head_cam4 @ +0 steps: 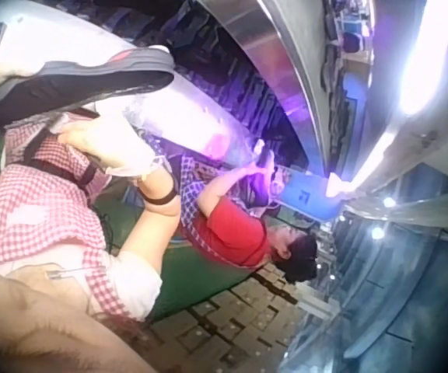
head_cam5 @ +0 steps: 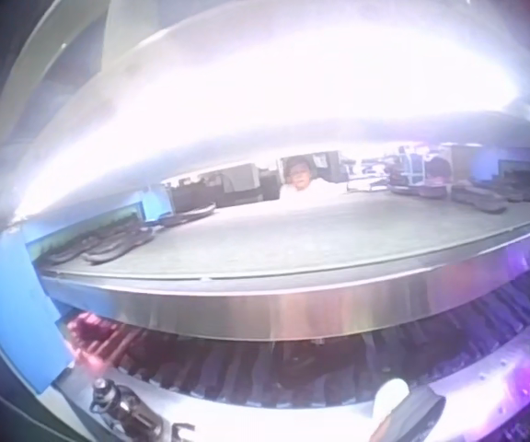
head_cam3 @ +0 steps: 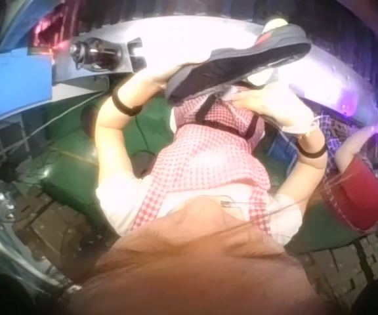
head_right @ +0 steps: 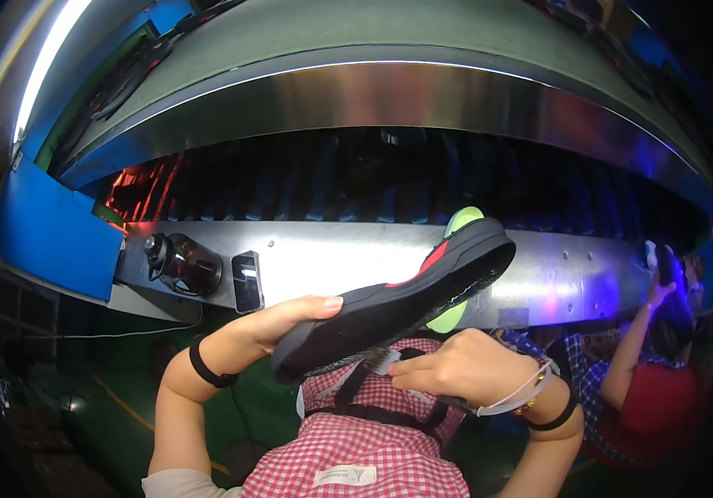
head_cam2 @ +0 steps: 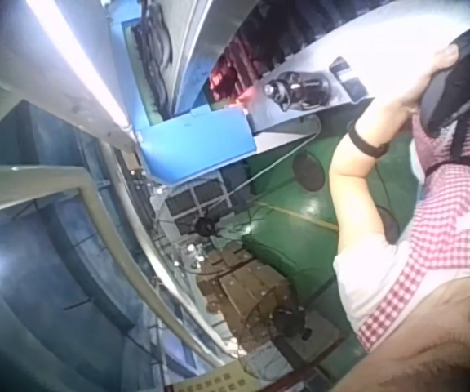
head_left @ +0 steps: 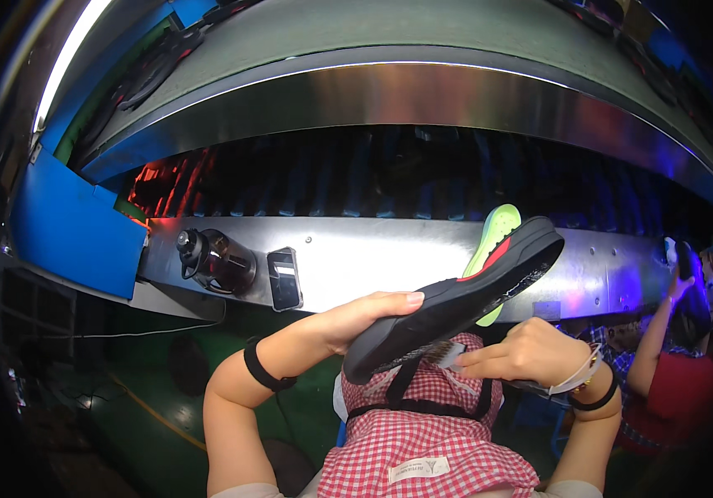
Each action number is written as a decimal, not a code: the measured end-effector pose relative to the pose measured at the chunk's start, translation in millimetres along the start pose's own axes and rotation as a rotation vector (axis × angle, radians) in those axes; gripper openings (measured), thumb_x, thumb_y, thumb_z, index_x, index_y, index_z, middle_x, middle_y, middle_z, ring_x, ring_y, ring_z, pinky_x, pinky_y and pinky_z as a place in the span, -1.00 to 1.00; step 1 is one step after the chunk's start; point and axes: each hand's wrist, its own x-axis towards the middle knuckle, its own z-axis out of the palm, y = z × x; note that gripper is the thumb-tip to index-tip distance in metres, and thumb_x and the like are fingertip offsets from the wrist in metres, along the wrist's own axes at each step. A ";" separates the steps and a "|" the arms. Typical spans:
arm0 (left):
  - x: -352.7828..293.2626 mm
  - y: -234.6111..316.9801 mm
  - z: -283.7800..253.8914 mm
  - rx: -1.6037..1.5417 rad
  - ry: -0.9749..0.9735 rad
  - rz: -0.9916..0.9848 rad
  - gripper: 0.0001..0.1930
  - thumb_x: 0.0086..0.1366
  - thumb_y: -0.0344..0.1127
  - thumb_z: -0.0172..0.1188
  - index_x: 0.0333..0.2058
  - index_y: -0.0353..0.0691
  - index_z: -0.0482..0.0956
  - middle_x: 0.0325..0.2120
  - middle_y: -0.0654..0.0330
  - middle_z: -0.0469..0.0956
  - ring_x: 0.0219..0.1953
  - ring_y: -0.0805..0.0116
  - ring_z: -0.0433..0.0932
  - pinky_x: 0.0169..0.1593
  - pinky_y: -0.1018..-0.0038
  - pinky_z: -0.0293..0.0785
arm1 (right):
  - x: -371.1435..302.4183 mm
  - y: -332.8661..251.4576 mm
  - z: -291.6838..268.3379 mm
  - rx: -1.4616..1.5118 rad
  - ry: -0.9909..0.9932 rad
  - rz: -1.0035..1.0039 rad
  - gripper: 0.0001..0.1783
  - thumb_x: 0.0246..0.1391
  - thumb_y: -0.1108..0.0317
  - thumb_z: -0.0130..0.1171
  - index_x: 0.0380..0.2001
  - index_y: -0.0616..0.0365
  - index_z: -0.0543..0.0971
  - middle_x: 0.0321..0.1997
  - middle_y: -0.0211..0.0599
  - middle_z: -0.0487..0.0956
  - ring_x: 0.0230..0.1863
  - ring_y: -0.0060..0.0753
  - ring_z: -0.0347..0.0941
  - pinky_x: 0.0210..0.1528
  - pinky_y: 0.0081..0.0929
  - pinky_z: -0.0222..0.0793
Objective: Applying adhesive to shoe soles and uppers on an assembly line.
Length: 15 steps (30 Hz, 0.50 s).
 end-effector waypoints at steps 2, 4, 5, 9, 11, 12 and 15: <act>-1.8 -3.9 0.1 -0.045 0.018 0.010 -0.42 0.27 0.02 -0.08 0.08 -0.37 0.26 -0.12 -0.01 0.45 -0.19 0.35 0.51 -0.14 0.52 0.48 | -3.5 2.0 -11.4 0.032 -0.041 -0.029 -0.65 -0.14 0.47 0.08 -0.20 -0.06 0.56 -0.10 -0.48 0.56 -0.39 -0.50 0.55 -0.53 -0.57 0.39; -2.3 -5.0 0.2 -0.089 0.031 0.021 -0.41 0.27 0.03 -0.07 0.08 -0.36 0.27 -0.12 -0.01 0.45 -0.19 0.35 0.51 -0.15 0.53 0.48 | -6.5 12.5 -3.3 0.021 0.088 -0.053 -0.62 -0.17 0.48 0.09 -0.18 -0.07 0.55 -0.06 -0.49 0.54 -0.40 -0.50 0.55 -0.56 -0.59 0.37; -3.2 -3.8 -0.2 -0.046 0.032 0.033 -0.40 0.26 0.04 -0.07 0.09 -0.36 0.27 -0.12 -0.01 0.45 -0.20 0.36 0.51 -0.15 0.54 0.48 | -6.9 14.6 -1.1 -0.006 0.059 -0.028 -0.60 -0.19 0.49 0.09 -0.18 -0.07 0.55 -0.04 -0.49 0.53 -0.40 -0.49 0.55 -0.56 -0.60 0.36; -9.2 -1.2 0.4 -0.016 0.072 0.019 -0.38 0.26 0.05 -0.06 0.10 -0.36 0.25 -0.10 0.00 0.44 -0.19 0.37 0.50 -0.14 0.55 0.46 | -9.4 1.4 -16.4 -0.078 -0.091 0.027 -0.60 -0.19 0.49 0.08 -0.18 -0.05 0.54 -0.06 -0.46 0.54 -0.36 -0.42 0.55 -0.49 -0.58 0.40; -14.9 -0.2 2.9 -0.024 0.090 0.021 -0.38 0.26 0.05 -0.06 0.10 -0.36 0.25 -0.10 0.00 0.44 -0.17 0.37 0.49 -0.12 0.55 0.45 | -12.6 3.7 -20.2 0.003 -0.025 0.015 -0.63 -0.17 0.48 0.07 -0.20 -0.03 0.55 -0.08 -0.45 0.55 -0.35 -0.39 0.55 -0.45 -0.54 0.44; -16.5 1.3 4.1 -0.030 0.105 0.025 -0.38 0.25 0.04 -0.05 0.10 -0.36 0.25 -0.09 0.00 0.43 -0.16 0.37 0.48 -0.10 0.55 0.43 | -13.8 6.4 -22.6 0.011 0.079 0.063 -0.62 -0.21 0.49 0.09 -0.21 -0.03 0.55 -0.08 -0.46 0.55 -0.36 -0.38 0.55 -0.45 -0.53 0.45; -21.1 9.3 -0.4 0.114 0.102 0.022 -0.39 0.26 0.02 -0.05 0.11 -0.37 0.24 -0.05 0.00 0.41 -0.12 0.37 0.47 -0.06 0.54 0.41 | -14.9 19.4 -18.8 0.025 0.130 0.033 -0.61 -0.24 0.49 0.12 -0.22 -0.01 0.56 -0.07 -0.46 0.55 -0.37 -0.37 0.56 -0.46 -0.54 0.45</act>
